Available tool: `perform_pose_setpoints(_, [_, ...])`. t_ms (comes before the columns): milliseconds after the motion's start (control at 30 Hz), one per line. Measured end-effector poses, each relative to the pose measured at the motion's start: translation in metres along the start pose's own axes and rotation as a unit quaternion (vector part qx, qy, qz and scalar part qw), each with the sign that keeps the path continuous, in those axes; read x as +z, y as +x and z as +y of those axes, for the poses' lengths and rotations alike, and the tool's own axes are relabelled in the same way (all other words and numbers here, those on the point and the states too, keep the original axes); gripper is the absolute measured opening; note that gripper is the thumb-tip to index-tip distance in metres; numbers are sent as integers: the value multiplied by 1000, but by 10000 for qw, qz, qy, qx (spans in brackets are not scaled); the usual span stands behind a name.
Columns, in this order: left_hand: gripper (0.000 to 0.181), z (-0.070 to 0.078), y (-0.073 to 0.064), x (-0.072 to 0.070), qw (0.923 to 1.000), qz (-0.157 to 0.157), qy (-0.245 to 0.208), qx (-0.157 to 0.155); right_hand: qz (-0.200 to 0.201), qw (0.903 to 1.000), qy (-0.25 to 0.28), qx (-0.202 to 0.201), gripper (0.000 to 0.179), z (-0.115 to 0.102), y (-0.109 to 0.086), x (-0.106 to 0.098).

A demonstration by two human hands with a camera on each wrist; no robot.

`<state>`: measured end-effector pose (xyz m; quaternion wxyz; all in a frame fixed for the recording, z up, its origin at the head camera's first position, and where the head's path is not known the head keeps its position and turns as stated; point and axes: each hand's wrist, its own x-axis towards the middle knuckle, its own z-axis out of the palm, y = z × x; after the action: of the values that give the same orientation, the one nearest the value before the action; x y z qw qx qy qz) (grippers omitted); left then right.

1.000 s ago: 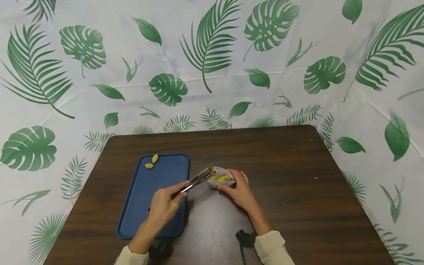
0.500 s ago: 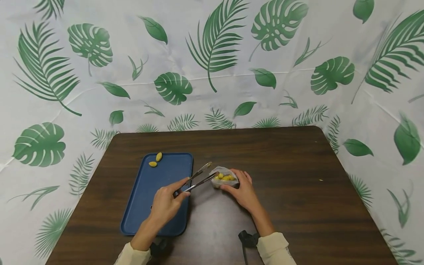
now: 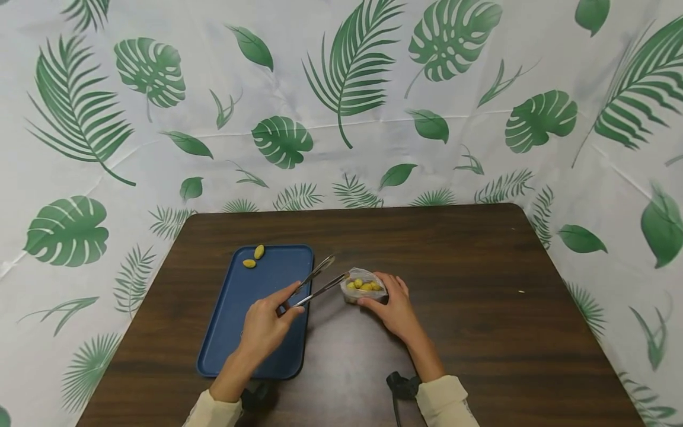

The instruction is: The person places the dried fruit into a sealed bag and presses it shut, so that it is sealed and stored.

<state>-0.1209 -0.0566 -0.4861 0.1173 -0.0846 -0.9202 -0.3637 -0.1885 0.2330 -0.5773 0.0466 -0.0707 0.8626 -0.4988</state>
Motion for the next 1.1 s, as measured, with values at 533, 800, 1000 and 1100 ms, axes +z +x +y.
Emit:
perform_pose_setpoints(533, [54,-10,2,-6,9990,236,212,-304,79,9999,-35,-119,74,1,1,-1])
perform_pose_setpoints(800, [54,-16,3,-11,9976,338,297,-519,75,9998,30,-186,73,-2,1,-1])
perform_pose_setpoints(1000, [53,-19,4,-15,9960,358,351,-737,60,9998,52,-186,72,-2,1,-1])
perform_pose_setpoints(1100, [52,-22,4,-16,9952,394,376,-811,47,9999,43,-155,72,-2,1,-1])
